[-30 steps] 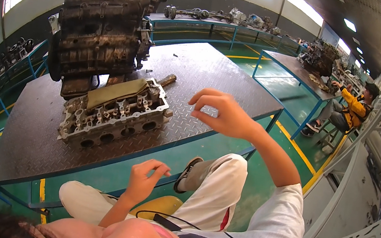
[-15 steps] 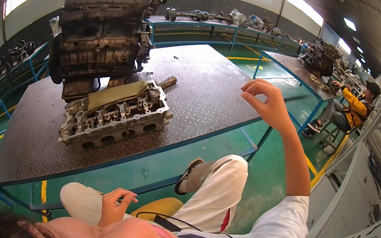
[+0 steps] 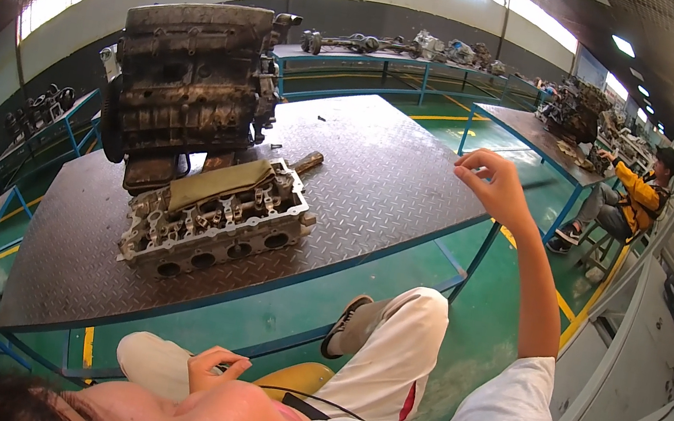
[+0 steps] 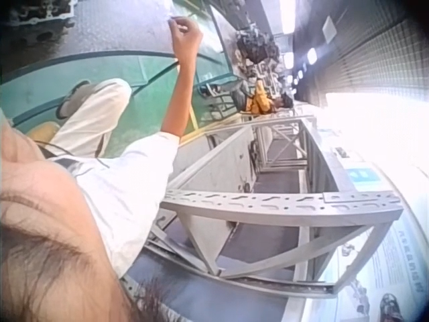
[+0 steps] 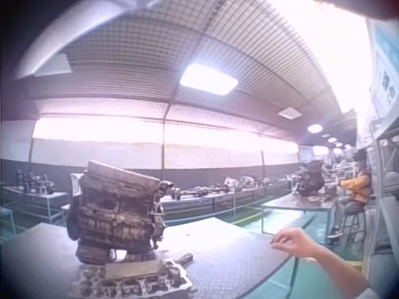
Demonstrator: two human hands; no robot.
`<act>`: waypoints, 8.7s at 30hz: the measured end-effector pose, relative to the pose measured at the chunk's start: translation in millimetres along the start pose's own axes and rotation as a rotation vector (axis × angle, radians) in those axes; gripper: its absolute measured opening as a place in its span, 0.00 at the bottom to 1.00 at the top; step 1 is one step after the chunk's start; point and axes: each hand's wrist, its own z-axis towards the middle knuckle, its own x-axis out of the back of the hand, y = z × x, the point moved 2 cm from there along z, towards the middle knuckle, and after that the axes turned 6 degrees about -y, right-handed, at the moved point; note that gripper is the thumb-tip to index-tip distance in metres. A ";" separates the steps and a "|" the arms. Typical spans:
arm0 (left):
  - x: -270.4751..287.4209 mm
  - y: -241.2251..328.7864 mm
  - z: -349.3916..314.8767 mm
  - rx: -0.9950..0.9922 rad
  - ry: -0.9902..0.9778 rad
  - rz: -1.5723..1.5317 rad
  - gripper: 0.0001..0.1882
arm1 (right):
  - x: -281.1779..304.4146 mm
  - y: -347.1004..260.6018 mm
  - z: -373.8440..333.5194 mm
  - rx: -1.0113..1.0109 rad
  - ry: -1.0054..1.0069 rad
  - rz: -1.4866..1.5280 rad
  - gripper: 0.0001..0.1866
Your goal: The person handles a cylinder head by hand on a workbench. The person touches different parts of the valve assembly and rotates the cylinder head on the table surface.
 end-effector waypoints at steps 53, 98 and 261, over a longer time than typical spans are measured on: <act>-55.4 -5.3 -23.3 -0.019 -0.137 -0.080 0.04 | 49.0 41.8 -30.1 0.070 0.271 -0.141 0.08; -53.4 -15.6 5.4 0.240 -0.263 -0.546 0.04 | 63.2 97.1 -10.3 -0.156 0.474 -0.178 0.13; 170.5 -246.0 95.4 0.171 0.991 -1.545 0.05 | -367.7 157.6 41.5 -0.813 -0.041 1.624 0.05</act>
